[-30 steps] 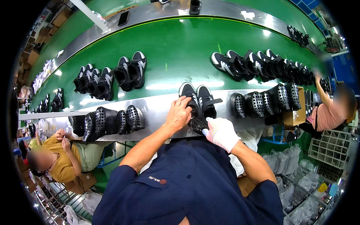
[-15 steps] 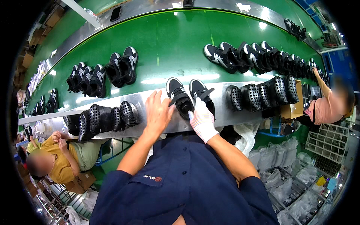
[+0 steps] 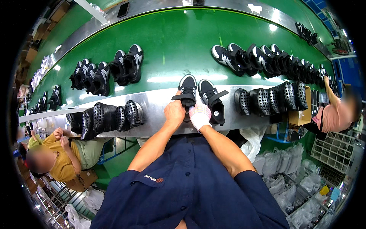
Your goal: The person handles black and white shoes on a conveyor belt, turning them over and checking their interior and exterior.
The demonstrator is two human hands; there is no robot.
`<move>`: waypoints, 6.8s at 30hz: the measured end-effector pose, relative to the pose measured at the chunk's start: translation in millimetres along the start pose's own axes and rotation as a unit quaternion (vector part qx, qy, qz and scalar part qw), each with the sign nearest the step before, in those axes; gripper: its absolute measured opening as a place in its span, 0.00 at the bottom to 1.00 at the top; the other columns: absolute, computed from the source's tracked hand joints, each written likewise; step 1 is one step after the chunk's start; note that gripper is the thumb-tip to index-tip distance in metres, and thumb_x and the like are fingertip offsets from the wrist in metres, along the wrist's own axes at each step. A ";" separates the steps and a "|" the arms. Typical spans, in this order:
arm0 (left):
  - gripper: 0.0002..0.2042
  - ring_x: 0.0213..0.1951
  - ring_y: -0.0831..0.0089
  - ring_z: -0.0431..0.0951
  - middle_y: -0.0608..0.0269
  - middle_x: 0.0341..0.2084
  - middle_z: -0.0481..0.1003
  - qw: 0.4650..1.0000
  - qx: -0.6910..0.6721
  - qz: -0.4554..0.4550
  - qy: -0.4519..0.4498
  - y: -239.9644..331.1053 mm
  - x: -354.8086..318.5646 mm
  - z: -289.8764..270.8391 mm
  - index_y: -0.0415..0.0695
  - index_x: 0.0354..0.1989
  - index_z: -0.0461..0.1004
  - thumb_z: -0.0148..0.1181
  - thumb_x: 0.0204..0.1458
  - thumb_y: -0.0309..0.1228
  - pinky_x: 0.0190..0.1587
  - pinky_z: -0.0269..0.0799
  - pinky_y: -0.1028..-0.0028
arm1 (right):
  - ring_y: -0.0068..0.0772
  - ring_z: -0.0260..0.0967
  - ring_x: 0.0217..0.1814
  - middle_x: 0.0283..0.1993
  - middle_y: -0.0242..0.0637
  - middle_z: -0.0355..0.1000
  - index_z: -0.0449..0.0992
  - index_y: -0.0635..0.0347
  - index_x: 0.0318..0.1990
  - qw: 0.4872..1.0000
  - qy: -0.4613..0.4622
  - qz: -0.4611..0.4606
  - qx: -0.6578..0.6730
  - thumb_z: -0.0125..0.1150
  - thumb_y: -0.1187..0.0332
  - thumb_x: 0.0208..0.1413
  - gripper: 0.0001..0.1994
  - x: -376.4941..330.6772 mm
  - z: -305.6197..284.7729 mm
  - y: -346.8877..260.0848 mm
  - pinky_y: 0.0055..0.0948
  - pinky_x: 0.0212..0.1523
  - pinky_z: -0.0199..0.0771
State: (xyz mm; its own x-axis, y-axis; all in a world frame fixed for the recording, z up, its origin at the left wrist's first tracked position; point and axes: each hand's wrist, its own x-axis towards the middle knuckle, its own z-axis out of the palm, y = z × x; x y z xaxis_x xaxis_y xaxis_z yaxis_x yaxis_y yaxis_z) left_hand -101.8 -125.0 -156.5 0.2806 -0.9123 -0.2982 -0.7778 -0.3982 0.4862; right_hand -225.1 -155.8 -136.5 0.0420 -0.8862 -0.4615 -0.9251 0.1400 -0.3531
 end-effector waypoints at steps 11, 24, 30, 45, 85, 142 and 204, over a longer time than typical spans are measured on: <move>0.07 0.38 0.60 0.71 0.60 0.32 0.68 0.932 0.031 0.316 0.173 0.5 -4.7 -17.3 0.48 0.36 0.76 0.60 0.48 0.27 0.41 0.68 0.61 | 0.61 0.80 0.46 0.41 0.58 0.81 0.78 0.63 0.45 0.999 -0.032 0.015 -0.018 0.64 0.60 0.58 0.16 9.6 5.5 7.8 0.50 0.50 0.80; 0.33 0.55 0.54 0.80 0.41 0.53 0.79 0.926 -0.303 -0.214 -0.068 -32.4 -38.7 -51.0 0.43 0.65 0.72 0.66 0.44 0.28 0.59 0.73 0.62 | 0.45 0.81 0.46 0.41 0.50 0.82 0.80 0.68 0.47 0.885 -0.311 -0.009 0.346 0.73 0.54 0.55 0.23 -16.0 30.6 15.4 0.39 0.46 0.79; 0.30 0.57 0.47 0.70 0.51 0.56 0.71 0.988 -0.120 0.017 0.095 -47.0 -61.0 -111.6 0.50 0.55 0.79 0.55 0.39 0.15 0.63 0.69 0.58 | 0.18 0.72 0.32 0.32 0.32 0.77 0.81 0.64 0.49 0.929 -0.237 -0.183 0.217 0.73 0.66 0.57 0.16 -44.9 -110.9 -0.2 0.24 0.35 0.74; 0.31 0.62 0.46 0.68 0.53 0.59 0.70 0.966 -0.126 0.227 0.010 -32.4 -53.1 -161.2 0.49 0.52 0.79 0.54 0.36 0.12 0.66 0.68 0.56 | 0.20 0.70 0.30 0.30 0.33 0.77 0.82 0.65 0.40 0.912 -0.240 -0.253 0.215 0.70 0.67 0.58 0.10 -60.6 -129.4 -50.2 0.27 0.34 0.72; 0.22 0.52 0.38 0.78 0.37 0.53 0.76 0.973 -0.195 -0.106 0.066 -89.3 -58.9 -48.7 0.50 0.65 0.74 0.56 0.61 0.31 0.58 0.72 0.53 | 0.30 0.75 0.31 0.30 0.41 0.79 0.82 0.64 0.39 0.970 -0.030 -0.142 0.197 0.68 0.66 0.59 0.09 -41.6 -99.8 20.1 0.32 0.36 0.76; 0.12 0.26 0.81 0.73 0.65 0.24 0.80 0.823 -0.527 -0.210 0.004 12.6 -55.7 6.1 0.36 0.30 0.82 0.68 0.61 0.33 0.32 0.67 0.77 | 0.19 0.62 0.19 0.22 0.26 0.69 0.76 0.53 0.28 0.772 -0.246 0.138 0.570 0.69 0.67 0.57 0.08 -10.2 -70.7 20.8 0.23 0.18 0.58; 0.26 0.43 0.42 0.79 0.40 0.38 0.77 0.985 0.081 0.093 -0.124 6.5 -56.5 -39.6 0.46 0.55 0.79 0.76 0.46 0.38 0.44 0.77 0.50 | 0.61 0.77 0.49 0.49 0.60 0.77 0.77 0.62 0.52 0.988 -0.070 -0.137 0.003 0.63 0.57 0.60 0.19 35.8 -58.3 40.6 0.50 0.53 0.78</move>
State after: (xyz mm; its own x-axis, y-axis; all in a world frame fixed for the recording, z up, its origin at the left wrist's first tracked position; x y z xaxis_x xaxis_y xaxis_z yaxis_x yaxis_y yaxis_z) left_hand -100.4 -79.8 -104.0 -0.0065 -0.9086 -0.4176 -0.8875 -0.1872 0.4211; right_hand -283.2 -207.6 -119.9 0.3438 -0.8209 -0.4559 -0.8689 -0.0940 -0.4860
